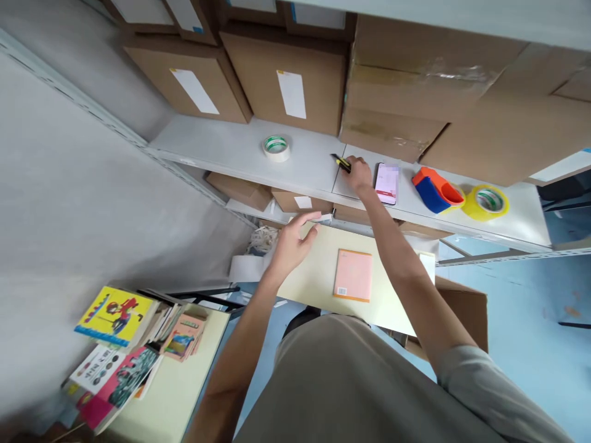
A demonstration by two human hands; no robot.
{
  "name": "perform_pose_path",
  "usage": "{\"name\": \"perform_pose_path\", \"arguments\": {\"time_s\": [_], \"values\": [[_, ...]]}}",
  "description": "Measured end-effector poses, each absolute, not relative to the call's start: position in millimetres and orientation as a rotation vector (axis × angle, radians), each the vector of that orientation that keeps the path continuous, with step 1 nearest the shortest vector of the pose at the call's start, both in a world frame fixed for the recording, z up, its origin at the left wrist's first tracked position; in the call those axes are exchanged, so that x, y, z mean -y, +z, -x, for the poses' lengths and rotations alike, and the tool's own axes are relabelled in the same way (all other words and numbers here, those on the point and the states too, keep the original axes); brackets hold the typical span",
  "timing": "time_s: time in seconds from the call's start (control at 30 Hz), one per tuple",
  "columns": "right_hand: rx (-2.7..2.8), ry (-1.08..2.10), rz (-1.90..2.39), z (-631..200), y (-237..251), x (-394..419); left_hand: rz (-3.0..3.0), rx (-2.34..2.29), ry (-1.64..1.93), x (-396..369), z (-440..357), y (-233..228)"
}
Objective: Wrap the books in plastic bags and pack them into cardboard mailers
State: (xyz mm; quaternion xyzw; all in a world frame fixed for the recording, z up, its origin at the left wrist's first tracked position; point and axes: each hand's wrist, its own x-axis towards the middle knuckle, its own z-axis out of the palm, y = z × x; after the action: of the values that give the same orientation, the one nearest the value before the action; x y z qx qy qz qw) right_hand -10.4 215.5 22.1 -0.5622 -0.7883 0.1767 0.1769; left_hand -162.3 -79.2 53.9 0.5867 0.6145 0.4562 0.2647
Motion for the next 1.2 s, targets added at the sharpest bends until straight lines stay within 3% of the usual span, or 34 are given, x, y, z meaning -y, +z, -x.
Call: {"name": "perform_pose_path", "arguments": {"time_s": [0.23, 0.33, 0.47, 0.63, 0.87, 1.2], "values": [[2.176, 0.227, 1.487, -12.1, -11.0, -190.8, -1.544, -1.749, 0.885, 79.5, 188.9, -50.3], [2.076, 0.238, 1.394, -45.6, -10.5, -121.4, -1.555, -1.695, 0.574, 71.3, 163.2, -109.0], [1.889, 0.532, 1.512, -93.5, -15.2, -3.8, -1.619, -1.574, 0.237, 75.4, 115.9, -178.2], [1.595, 0.634, 1.837, -135.2, -55.7, 118.2, -1.545, -1.549, 0.217, 91.3, 73.7, -241.5], [1.265, 0.766, 2.094, -123.2, -124.4, 200.7, -1.545, -1.549, 0.2, 104.0, 59.8, -264.2], [1.448, 1.051, 2.192, -54.0, -246.9, 112.9, -1.667, -1.413, 0.3, 79.8, 115.4, -274.0]]}}
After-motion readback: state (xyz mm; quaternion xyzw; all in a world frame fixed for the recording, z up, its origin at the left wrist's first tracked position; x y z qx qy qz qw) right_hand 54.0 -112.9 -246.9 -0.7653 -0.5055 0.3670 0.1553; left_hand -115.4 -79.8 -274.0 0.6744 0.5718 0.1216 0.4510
